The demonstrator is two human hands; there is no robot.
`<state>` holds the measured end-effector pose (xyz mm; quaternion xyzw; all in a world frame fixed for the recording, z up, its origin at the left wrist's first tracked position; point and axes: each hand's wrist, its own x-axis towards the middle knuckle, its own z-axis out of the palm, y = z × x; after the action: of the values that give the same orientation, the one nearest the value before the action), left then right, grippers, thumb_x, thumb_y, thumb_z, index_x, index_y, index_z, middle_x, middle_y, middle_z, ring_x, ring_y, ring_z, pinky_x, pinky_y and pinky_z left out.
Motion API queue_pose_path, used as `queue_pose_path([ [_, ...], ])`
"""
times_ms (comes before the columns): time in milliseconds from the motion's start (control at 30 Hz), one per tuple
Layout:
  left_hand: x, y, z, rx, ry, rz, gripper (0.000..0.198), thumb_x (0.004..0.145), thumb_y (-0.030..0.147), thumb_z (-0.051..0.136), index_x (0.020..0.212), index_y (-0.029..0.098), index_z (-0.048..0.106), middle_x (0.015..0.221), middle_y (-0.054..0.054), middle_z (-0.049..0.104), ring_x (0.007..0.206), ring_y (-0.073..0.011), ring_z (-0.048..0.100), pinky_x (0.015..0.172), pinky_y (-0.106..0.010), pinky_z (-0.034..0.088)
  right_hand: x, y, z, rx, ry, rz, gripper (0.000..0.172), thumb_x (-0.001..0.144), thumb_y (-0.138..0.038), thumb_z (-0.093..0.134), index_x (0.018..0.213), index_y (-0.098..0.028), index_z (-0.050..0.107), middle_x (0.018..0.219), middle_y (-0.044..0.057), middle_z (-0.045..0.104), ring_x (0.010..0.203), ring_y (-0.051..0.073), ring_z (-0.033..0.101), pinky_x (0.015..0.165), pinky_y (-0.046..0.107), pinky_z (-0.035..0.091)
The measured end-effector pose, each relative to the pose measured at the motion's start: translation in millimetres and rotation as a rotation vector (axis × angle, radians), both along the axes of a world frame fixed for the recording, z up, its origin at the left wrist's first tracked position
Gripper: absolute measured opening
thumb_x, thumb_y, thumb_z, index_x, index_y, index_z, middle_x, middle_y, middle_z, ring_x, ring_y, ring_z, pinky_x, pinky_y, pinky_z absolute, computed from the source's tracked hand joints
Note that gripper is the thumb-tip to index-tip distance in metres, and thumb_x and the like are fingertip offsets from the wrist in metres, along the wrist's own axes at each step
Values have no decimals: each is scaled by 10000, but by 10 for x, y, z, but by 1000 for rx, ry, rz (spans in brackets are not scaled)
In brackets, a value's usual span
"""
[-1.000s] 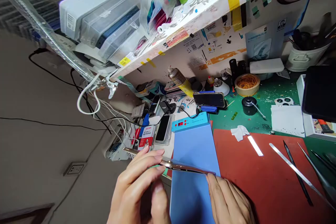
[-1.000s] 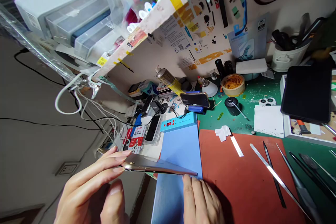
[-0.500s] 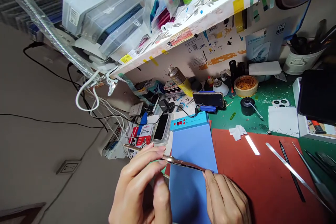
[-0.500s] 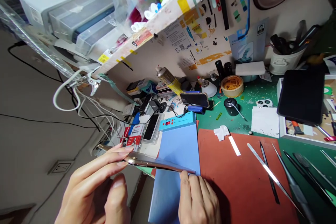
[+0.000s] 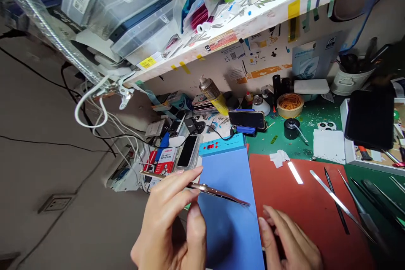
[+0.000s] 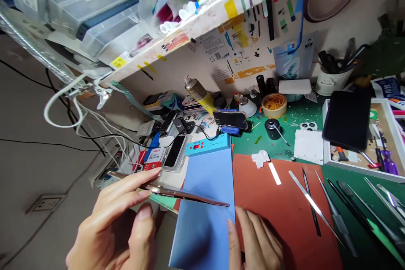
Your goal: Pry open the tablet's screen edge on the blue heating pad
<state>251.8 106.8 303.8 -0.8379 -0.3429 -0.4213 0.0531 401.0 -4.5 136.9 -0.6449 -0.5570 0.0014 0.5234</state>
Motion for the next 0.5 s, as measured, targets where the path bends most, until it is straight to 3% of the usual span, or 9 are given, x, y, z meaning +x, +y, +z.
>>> queue_pose_path([
  [67, -19, 35, -29, -14, -14, -22, 453, 898, -47, 696, 1278, 199, 717, 1272, -106, 852, 1206, -275, 794, 1036, -500, 651, 83, -49, -45, -39, 110, 53, 222, 1153, -237, 651, 1332, -192, 775, 1138, 67, 908, 962, 195, 900, 875, 246, 702],
  [167, -30, 82, -52, -13, -26, -40, 481, 904, -28, 712, 1322, 210, 716, 1232, -102, 854, 1160, -286, 805, 1012, -521, 653, 119, -26, -71, -78, 270, 142, 310, 1169, -215, 511, 1341, -237, 767, 1168, 44, 902, 978, 160, 895, 861, 198, 705],
  [367, 3, 130, -69, 15, -35, -49, 420, 965, 30, 697, 1324, 247, 711, 1189, -85, 843, 1134, -292, 825, 984, -532, 678, -8, 211, -110, -89, 164, 149, 286, 1141, -220, 550, 1349, -180, 742, 1121, 100, 882, 966, 223, 883, 811, 291, 737],
  [500, -18, 126, -92, -10, -58, -66, 419, 964, 38, 711, 1332, 237, 731, 1214, -96, 846, 1160, -310, 834, 1034, -579, 680, -51, 220, -48, -111, 163, 175, 273, 1158, -286, 584, 1366, -189, 732, 1149, 107, 877, 979, 228, 880, 831, 300, 743],
])
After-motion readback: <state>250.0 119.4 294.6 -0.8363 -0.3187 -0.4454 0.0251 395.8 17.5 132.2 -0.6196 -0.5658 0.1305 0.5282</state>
